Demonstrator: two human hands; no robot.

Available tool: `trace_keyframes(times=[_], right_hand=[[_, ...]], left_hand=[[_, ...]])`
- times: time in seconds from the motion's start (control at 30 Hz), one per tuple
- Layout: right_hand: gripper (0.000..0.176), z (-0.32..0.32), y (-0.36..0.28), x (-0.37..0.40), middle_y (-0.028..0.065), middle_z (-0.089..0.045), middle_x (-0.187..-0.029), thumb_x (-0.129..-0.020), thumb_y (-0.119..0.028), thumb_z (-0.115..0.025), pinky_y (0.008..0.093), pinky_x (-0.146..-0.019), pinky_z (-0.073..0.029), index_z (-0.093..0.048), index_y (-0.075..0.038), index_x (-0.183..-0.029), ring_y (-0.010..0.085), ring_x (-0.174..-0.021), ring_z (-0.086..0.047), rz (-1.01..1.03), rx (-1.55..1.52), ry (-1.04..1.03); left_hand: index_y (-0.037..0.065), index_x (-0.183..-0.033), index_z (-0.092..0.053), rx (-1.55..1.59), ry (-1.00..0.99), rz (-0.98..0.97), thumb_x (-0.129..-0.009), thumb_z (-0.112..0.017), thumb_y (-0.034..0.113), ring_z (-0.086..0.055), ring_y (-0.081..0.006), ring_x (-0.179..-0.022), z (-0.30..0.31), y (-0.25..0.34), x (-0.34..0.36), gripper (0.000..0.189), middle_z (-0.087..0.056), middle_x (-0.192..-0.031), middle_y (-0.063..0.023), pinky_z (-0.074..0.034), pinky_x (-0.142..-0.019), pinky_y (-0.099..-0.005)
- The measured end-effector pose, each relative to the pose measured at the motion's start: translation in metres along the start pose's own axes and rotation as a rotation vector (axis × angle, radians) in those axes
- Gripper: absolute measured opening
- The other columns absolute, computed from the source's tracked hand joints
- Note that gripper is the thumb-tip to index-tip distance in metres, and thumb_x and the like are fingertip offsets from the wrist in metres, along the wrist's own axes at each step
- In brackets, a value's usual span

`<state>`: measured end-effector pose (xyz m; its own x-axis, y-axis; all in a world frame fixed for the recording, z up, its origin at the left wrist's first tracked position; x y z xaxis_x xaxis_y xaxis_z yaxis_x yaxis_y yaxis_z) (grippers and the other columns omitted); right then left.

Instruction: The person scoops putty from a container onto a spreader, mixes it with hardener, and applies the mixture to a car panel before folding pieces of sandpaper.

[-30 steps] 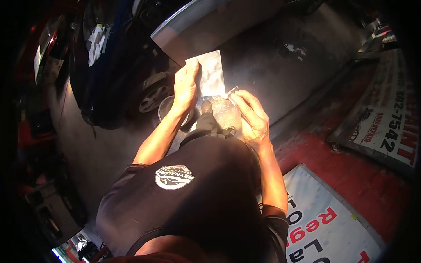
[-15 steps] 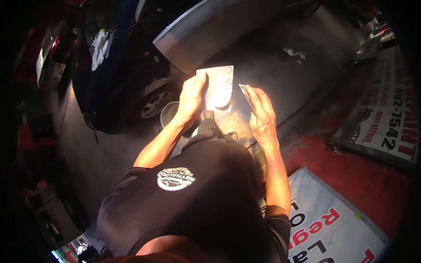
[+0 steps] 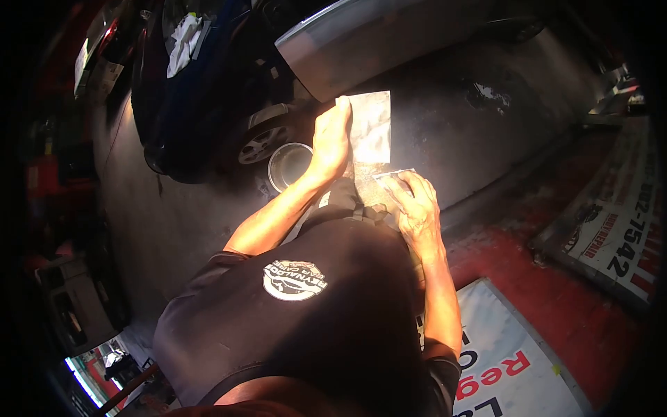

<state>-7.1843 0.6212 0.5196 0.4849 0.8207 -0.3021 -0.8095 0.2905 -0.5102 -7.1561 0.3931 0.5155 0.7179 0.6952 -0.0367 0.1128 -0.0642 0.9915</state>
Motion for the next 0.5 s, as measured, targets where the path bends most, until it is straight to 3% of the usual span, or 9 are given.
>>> trace_keyframes(times=[0.07,0.1,0.13,0.2,0.27,0.3,0.33,0.4,0.5], right_hand=[[0.059,-0.001,0.008,0.005,0.0192,-0.068,-0.128,-0.08,0.019,-0.05,0.0409,-0.111,-0.048,-0.071,0.0,-0.132,0.034,-0.123,-0.066,-0.23,-0.518,0.124],[0.056,0.017,0.001,-0.003,0.0189,-0.068,-0.133,-0.084,0.021,-0.047,0.038,-0.112,-0.047,-0.068,0.004,-0.133,0.0308,-0.127,-0.066,-0.144,-0.458,0.2],[0.057,0.027,-0.006,-0.01,0.0215,-0.066,-0.133,-0.081,0.021,-0.049,0.0393,-0.111,-0.05,-0.07,0.003,-0.131,0.0346,-0.126,-0.065,-0.109,-0.464,0.264],[0.056,0.04,-0.023,-0.024,0.0223,-0.066,-0.133,-0.079,0.021,-0.057,0.042,-0.11,-0.05,-0.072,0.001,-0.129,0.0393,-0.127,-0.064,0.028,-0.416,0.295],[0.059,0.02,-0.022,-0.022,0.022,-0.063,-0.136,-0.075,0.019,-0.069,0.0461,-0.11,-0.051,-0.074,-0.005,-0.128,0.0431,-0.129,-0.062,0.163,-0.248,0.312],[0.062,0.018,-0.025,-0.018,0.0221,-0.058,-0.142,-0.072,0.015,-0.076,0.0494,-0.109,-0.051,-0.075,-0.01,-0.129,0.046,-0.133,-0.058,0.124,-0.145,0.227],[0.065,0.015,-0.019,-0.013,0.0228,-0.054,-0.146,-0.074,0.015,-0.074,0.0493,-0.111,-0.051,-0.073,-0.012,-0.133,0.0456,-0.136,-0.055,0.084,-0.097,0.174],[0.06,0.003,-0.006,-0.007,0.0251,-0.053,-0.146,-0.08,0.022,-0.063,0.0441,-0.113,-0.048,-0.069,-0.002,-0.134,0.0437,-0.136,-0.057,-0.054,-0.162,0.19],[0.062,-0.008,0.021,0.017,0.0228,-0.056,-0.143,-0.082,0.023,-0.054,0.0421,-0.112,-0.048,-0.066,-0.002,-0.138,0.0383,-0.134,-0.059,-0.147,-0.108,0.019]], left_hand=[[0.001,-0.078,-0.058,0.02,0.03,-0.039,-0.114,-0.052,0.036,-0.04,-0.0059,-0.068,0.002,0.007,-0.001,0.05,-0.051,-0.068,0.0034,-0.036,-0.06,-0.0302],[0.001,-0.083,-0.062,0.061,-0.016,0.007,-0.113,-0.053,0.035,-0.045,-0.0061,-0.069,0.005,-0.012,-0.002,0.046,-0.056,-0.072,0.0024,-0.039,-0.061,-0.0291],[0.001,-0.087,-0.066,0.101,-0.063,0.054,-0.113,-0.055,0.033,-0.05,-0.0064,-0.07,0.005,-0.014,0.0,0.043,-0.06,-0.076,0.0014,-0.043,-0.062,-0.0281],[-0.004,-0.12,-0.067,0.609,-0.134,0.509,-0.11,-0.054,0.022,-0.074,-0.0212,-0.097,-0.004,-0.015,0.019,0.031,-0.074,-0.11,-0.0139,-0.062,-0.087,-0.0354],[-0.005,-0.122,-0.065,0.806,-0.107,0.75,-0.109,-0.052,0.016,-0.075,-0.0245,-0.098,-0.014,-0.016,0.034,0.028,-0.073,-0.113,-0.0171,-0.062,-0.09,-0.0374],[-0.005,-0.122,-0.065,0.806,-0.107,0.751,-0.109,-0.052,0.016,-0.075,-0.0245,-0.098,-0.015,-0.012,0.037,0.028,-0.073,-0.113,-0.0171,-0.062,-0.09,-0.0374],[-0.005,-0.122,-0.065,0.787,-0.148,0.677,-0.108,-0.053,0.015,-0.075,-0.0248,-0.097,-0.016,-0.005,0.039,0.027,-0.073,-0.114,-0.0178,-0.062,-0.09,-0.0374],[-0.006,-0.122,-0.064,0.77,-0.173,0.6,-0.108,-0.053,0.014,-0.075,-0.0251,-0.097,-0.01,-0.002,0.041,0.027,-0.073,-0.115,-0.0185,-0.062,-0.091,-0.0375],[-0.006,-0.123,-0.064,0.701,-0.202,0.51,-0.109,-0.054,0.017,-0.075,-0.0243,-0.096,-0.006,0.005,0.031,0.029,-0.073,-0.114,-0.0172,-0.061,-0.092,-0.0372]])
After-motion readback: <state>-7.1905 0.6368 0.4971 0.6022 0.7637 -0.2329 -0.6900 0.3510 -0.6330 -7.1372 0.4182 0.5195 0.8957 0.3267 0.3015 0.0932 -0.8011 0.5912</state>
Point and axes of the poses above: each hand's wrist, its own x-axis away from the middle knuckle, its own z-axis out of the back of the hand, y = z × x, the point moved 1 cm from there along -x, towards the middle knuckle
